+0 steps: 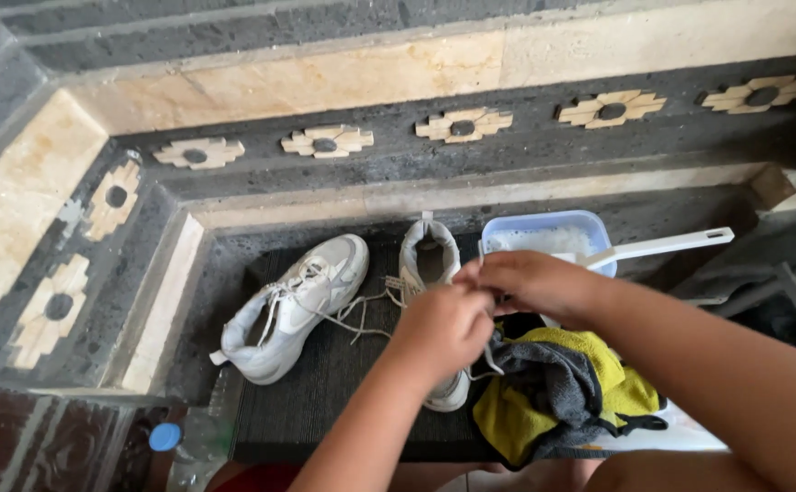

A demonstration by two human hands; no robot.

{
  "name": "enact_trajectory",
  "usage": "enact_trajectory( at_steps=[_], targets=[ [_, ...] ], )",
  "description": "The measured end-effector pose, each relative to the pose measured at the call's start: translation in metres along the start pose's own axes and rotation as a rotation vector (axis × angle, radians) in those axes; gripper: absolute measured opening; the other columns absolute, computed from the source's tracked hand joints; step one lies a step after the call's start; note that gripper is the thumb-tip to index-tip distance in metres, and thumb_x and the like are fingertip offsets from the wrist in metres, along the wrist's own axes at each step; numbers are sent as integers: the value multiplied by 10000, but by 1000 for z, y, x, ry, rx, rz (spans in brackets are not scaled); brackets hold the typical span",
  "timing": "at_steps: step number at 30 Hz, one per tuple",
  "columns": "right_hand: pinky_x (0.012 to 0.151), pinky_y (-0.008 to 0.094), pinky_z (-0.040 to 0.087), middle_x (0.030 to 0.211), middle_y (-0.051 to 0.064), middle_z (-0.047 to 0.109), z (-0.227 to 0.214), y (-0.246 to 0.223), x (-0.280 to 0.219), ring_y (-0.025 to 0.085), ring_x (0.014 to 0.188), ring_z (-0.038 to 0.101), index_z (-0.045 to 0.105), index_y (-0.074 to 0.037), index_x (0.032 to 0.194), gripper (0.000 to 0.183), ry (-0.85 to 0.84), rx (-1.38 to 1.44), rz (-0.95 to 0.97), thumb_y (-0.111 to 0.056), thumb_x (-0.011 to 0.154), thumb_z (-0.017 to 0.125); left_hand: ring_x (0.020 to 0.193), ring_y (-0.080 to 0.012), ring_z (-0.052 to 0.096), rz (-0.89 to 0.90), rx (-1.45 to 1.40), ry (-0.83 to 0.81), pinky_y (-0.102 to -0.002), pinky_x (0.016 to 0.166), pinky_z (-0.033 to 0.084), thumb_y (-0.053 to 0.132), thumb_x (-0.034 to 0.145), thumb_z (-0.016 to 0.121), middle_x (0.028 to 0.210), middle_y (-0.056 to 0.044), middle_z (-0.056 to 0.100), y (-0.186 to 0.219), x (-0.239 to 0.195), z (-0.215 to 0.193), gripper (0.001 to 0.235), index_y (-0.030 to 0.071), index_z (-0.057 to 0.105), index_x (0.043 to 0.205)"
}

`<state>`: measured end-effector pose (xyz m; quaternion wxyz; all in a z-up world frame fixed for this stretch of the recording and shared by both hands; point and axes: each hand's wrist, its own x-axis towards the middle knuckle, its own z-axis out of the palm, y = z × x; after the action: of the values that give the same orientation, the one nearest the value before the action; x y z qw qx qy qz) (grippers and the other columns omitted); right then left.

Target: Cleaning white sneakers by untying the laces, wiping the surface with a cloth, and re-tying them.

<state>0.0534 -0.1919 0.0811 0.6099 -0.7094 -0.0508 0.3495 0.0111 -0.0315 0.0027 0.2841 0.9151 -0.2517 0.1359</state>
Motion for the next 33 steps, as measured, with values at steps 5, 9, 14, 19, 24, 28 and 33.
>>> enact_trajectory(
  at_steps=[5, 9, 14, 19, 24, 28, 33],
  targets=[
    [929, 417, 602, 1106, 216, 705, 11, 5, 19, 300, 1078, 698, 750, 9, 1120, 345, 304, 100, -3, -277, 1014, 590, 859, -420, 695, 77, -105, 101, -503, 747, 567, 311, 964, 486, 912, -180, 703, 2, 1, -15, 299, 123, 683, 1089],
    [642, 380, 614, 680, 105, 624, -20, 48, 69, 245, 628, 680, 727, -39, 1024, 390, 262, -277, -134, -336, 1079, 480, 897, -389, 657, -66, -185, 427, -490, 897, 516, 193, 1031, 442, 904, -148, 670, -30, -17, 5, 272, 65, 601, 1210],
    [867, 425, 583, 831, 94, 767, -21, 63, 70, 277, 891, 754, 760, -239, 917, 437, 137, -735, 2, -531, 986, 442, 1023, -313, 644, -180, -79, 287, -512, 1103, 393, 134, 1054, 422, 951, -87, 678, -65, -15, 9, 261, 104, 584, 1257],
    [813, 393, 585, 811, 47, 758, -13, 76, 78, 246, 859, 740, 708, -227, 875, 498, -37, -950, 41, -553, 1027, 363, 1119, -236, 604, -174, 108, 83, -490, 1056, 419, 35, 941, 550, 1004, 4, 645, -83, -16, 14, 277, 177, 636, 1163],
    [826, 427, 569, 892, 127, 765, -7, 72, 75, 329, 899, 725, 722, -117, 913, 483, -30, -948, 16, -397, 1060, 356, 1132, -234, 569, -210, 175, -18, -499, 1015, 424, 207, 963, 602, 980, -3, 632, -93, -16, 21, 141, 166, 697, 1058],
    [827, 396, 568, 894, 80, 766, -5, 77, 77, 283, 895, 728, 724, -141, 908, 479, -9, -953, 34, -416, 1058, 361, 1100, -229, 573, -225, 130, -51, -496, 1001, 426, 206, 948, 650, 953, 2, 636, -89, -17, 15, 115, 155, 738, 1001],
    [831, 440, 572, 895, 186, 752, 0, 73, 72, 366, 910, 716, 707, -54, 916, 504, 3, -962, -10, -374, 1065, 347, 1186, -265, 575, -266, 69, -120, -537, 1024, 439, 182, 958, 639, 1058, -19, 651, -89, -17, 14, 128, 142, 704, 1061]
  ],
)
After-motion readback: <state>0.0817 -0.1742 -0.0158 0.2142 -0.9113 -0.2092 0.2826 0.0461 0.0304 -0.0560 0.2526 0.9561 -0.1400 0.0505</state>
